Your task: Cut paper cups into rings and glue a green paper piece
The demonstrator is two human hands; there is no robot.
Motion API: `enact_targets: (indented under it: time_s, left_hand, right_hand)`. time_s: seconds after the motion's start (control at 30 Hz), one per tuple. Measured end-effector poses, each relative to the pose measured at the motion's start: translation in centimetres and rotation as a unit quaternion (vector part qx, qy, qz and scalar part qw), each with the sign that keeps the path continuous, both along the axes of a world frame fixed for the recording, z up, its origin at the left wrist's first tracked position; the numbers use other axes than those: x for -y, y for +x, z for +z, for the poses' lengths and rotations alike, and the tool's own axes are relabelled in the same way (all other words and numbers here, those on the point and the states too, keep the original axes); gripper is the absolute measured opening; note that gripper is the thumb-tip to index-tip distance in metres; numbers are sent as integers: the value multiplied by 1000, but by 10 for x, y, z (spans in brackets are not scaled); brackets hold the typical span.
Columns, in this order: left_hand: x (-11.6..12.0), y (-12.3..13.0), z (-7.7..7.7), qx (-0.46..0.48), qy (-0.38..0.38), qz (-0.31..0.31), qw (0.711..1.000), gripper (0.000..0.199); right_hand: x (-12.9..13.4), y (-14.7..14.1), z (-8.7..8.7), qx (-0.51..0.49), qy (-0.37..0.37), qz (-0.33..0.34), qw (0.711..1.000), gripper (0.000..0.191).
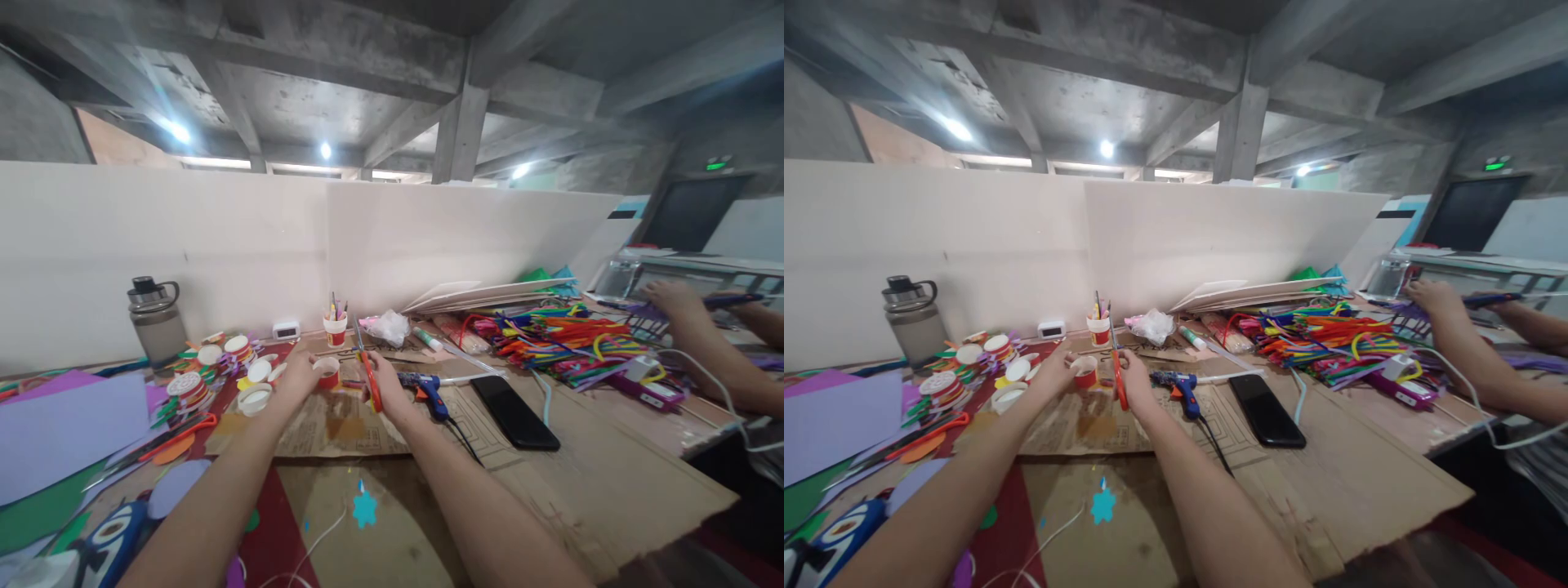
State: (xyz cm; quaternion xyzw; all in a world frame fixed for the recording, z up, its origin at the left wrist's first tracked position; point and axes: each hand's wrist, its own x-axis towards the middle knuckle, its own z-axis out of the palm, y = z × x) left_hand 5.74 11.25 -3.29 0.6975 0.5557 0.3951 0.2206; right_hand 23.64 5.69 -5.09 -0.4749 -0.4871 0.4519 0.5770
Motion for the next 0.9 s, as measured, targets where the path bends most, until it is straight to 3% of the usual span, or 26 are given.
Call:
enact_targets:
  time_s: [0.13,0.27,0.37,0.57,0.77,0.9]
  left_hand:
    - [-2,-6,-6,-5,28,0,1000,6]
    - [3,-4,1,124,44,-76,988,26]
    - [8,4,10,210,15,-127,969,36]
    - [15,16,15,262,-6,-143,954,38]
    - [19,18,17,288,-123,-147,938,58]
    - [28,18,25,269,-184,-214,921,61]
  right_hand:
    - [6,-3,5,-12,29,-3,999,36]
    - [10,-6,7,-48,53,-23,997,46]
    - [10,-10,9,-94,53,-34,994,53]
    - [16,-9,17,-177,52,22,983,59]
    - [22,0,25,-149,72,-7,986,58]
    - [18,4,23,-152,60,-20,986,59]
